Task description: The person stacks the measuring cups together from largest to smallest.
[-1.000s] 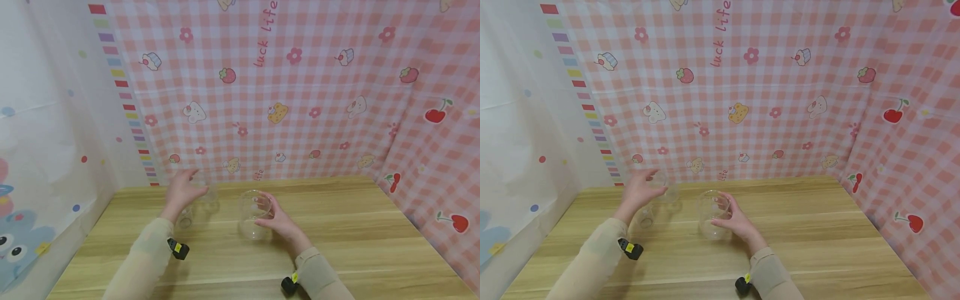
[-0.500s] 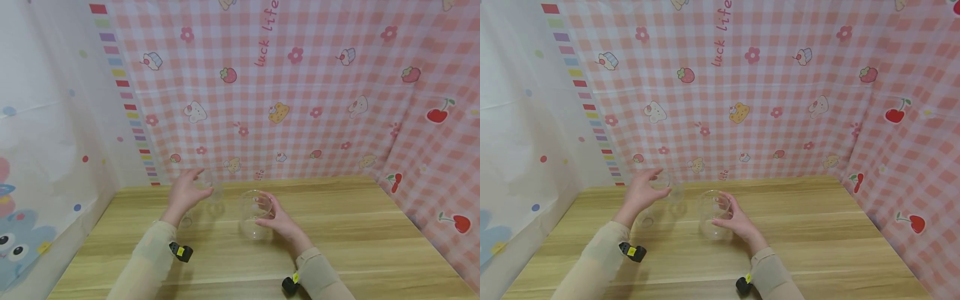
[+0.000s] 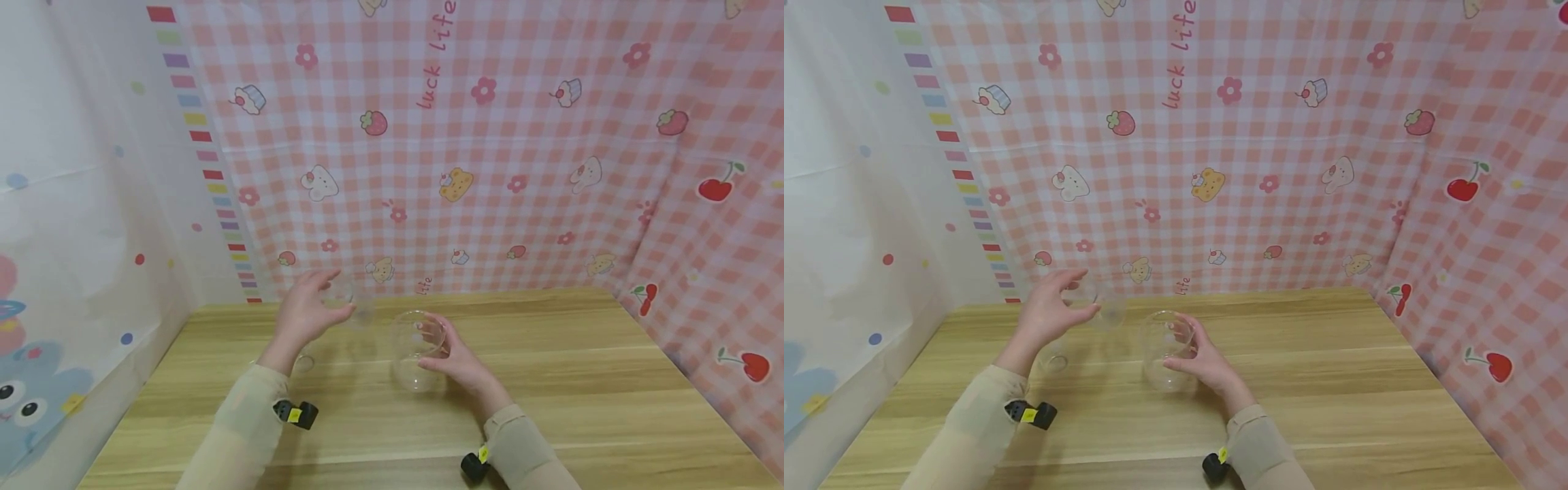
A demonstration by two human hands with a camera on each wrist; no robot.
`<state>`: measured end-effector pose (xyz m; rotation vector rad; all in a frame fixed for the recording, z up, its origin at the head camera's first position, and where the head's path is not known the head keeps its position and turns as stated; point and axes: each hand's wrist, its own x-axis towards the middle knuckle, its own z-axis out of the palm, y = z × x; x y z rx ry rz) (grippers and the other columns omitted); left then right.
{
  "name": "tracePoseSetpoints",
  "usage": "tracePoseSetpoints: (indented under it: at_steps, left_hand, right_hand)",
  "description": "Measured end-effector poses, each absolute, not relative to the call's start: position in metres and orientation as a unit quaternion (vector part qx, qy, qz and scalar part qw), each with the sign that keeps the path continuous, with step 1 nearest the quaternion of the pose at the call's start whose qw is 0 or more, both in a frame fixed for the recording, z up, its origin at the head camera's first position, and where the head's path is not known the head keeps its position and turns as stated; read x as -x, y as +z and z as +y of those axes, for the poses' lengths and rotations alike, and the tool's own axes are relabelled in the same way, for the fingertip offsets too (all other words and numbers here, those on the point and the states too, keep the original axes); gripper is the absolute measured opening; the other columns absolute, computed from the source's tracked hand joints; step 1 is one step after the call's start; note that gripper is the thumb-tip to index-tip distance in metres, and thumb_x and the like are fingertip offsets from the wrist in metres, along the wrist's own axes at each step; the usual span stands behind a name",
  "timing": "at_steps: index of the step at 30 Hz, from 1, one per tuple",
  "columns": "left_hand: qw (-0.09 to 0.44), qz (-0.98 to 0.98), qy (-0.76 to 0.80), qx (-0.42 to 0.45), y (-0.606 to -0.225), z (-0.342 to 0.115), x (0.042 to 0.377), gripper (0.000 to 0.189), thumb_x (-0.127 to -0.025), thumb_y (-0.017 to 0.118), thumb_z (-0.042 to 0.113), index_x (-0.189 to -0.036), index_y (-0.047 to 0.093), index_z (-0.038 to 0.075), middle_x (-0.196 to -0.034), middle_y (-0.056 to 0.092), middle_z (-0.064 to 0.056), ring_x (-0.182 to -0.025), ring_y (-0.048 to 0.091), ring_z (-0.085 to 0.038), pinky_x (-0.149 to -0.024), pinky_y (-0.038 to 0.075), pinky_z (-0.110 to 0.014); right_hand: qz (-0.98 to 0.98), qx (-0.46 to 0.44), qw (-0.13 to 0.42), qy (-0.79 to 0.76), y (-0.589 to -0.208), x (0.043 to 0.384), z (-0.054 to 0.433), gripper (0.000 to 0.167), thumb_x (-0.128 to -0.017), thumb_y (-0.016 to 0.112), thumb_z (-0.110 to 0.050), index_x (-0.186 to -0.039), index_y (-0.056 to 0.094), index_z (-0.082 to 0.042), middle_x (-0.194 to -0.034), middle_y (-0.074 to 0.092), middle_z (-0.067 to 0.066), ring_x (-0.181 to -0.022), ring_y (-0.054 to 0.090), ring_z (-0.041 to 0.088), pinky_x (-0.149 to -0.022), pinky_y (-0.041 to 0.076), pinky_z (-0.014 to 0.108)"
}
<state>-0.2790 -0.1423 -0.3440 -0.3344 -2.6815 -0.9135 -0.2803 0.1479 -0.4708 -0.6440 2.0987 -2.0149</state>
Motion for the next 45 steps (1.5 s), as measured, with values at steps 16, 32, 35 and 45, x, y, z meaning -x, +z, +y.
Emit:
tracePoseSetpoints:
  at_steps: [16,32,35,45]
  left_hand:
    - [0.172,-0.906,-0.352,0.158,-0.329,-0.131,0.259,0.072,-0.075,0.085,0.03,-0.138,0.057,0.011,-0.136,0.055,-0.01,-0.116,0.057,-0.028,-0.086,0.056,-0.043]
    - [0.17,-0.899,-0.33,0.231,-0.309,-0.117,0.249,0.071,-0.075,0.086,0.031,-0.138,0.058,0.015,-0.133,0.059,-0.006,-0.107,0.063,-0.027,-0.08,0.058,-0.041]
    - [0.165,-0.898,-0.327,0.243,-0.305,-0.113,0.249,0.07,-0.075,0.086,0.031,-0.138,0.059,0.015,-0.133,0.06,-0.007,-0.106,0.064,-0.029,-0.079,0.058,-0.041]
    - [0.158,-0.898,-0.284,0.298,-0.296,-0.098,0.254,0.069,-0.075,0.084,0.034,-0.137,0.06,0.015,-0.136,0.058,-0.005,-0.109,0.061,-0.023,-0.08,0.056,-0.037]
  right_hand:
    - [0.705,0.213,0.08,-0.671,-0.473,0.281,0.148,0.088,-0.083,0.074,0.001,-0.153,0.021,-0.009,-0.154,0.031,0.024,-0.139,0.03,0.043,-0.112,0.029,0.057]
    - [0.714,0.227,0.074,-0.658,-0.473,0.281,0.146,0.086,-0.084,0.075,0.0,-0.152,0.024,-0.007,-0.152,0.033,0.026,-0.138,0.032,0.046,-0.112,0.028,0.058]
    - [0.712,0.227,0.076,-0.66,-0.473,0.28,0.145,0.085,-0.084,0.074,0.001,-0.152,0.024,-0.007,-0.152,0.033,0.026,-0.138,0.031,0.046,-0.112,0.027,0.058]
    - [0.707,0.224,0.078,-0.667,-0.474,0.281,0.144,0.086,-0.084,0.075,-0.001,-0.152,0.022,-0.006,-0.152,0.032,0.028,-0.138,0.031,0.048,-0.112,0.027,0.06]
